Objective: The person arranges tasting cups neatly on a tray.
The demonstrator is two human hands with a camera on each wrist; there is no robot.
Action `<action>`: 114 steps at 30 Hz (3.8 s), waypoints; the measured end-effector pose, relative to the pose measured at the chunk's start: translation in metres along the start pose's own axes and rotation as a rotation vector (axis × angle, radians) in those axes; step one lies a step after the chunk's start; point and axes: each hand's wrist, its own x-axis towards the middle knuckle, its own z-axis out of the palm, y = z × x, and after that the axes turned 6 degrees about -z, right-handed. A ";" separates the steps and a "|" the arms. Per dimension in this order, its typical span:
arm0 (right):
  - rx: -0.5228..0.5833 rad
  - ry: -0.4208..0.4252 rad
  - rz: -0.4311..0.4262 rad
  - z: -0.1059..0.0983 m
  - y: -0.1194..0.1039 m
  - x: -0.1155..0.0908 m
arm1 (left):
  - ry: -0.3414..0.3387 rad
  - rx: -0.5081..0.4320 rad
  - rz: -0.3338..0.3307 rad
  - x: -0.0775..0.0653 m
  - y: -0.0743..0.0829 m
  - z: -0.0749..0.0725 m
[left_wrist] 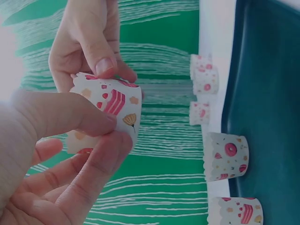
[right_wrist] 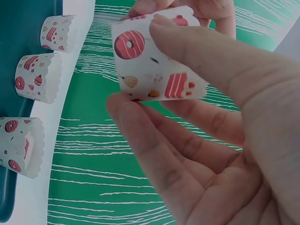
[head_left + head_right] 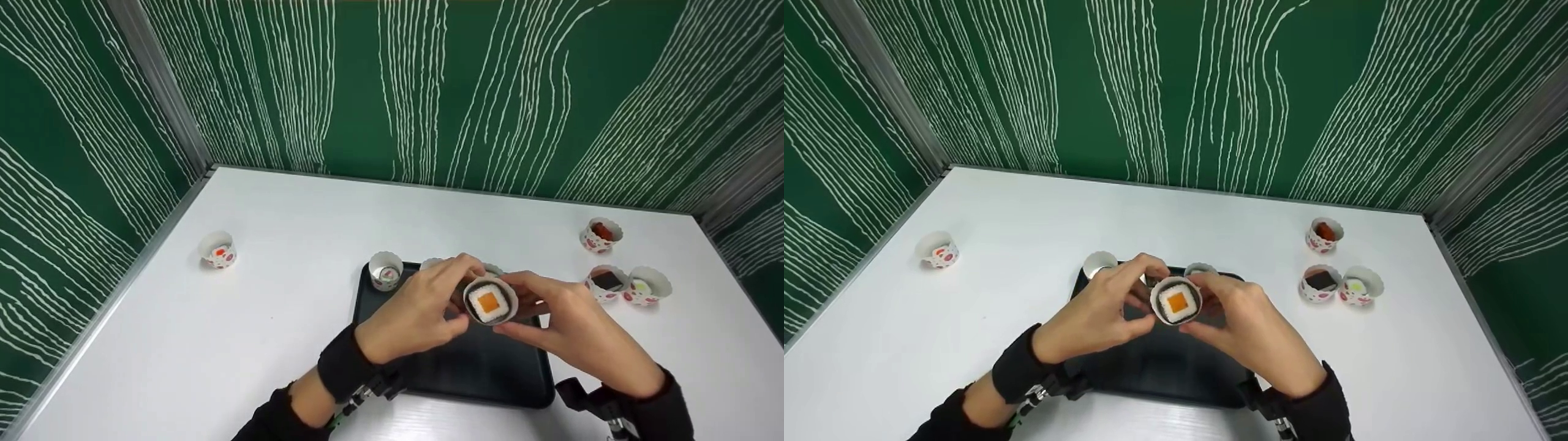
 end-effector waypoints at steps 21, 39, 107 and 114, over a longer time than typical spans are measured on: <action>-0.030 -0.052 0.007 0.000 0.003 -0.001 | 0.005 -0.118 -0.074 0.000 0.001 0.008; -0.052 -0.054 -0.067 0.005 0.005 0.000 | 0.015 -0.051 -0.016 0.000 0.003 0.014; -0.204 -0.260 0.157 0.012 0.101 0.023 | 0.130 -0.079 -0.027 -0.005 0.001 -0.052; -0.211 -0.257 0.159 0.013 0.100 0.024 | 0.131 -0.097 -0.034 -0.006 0.000 -0.053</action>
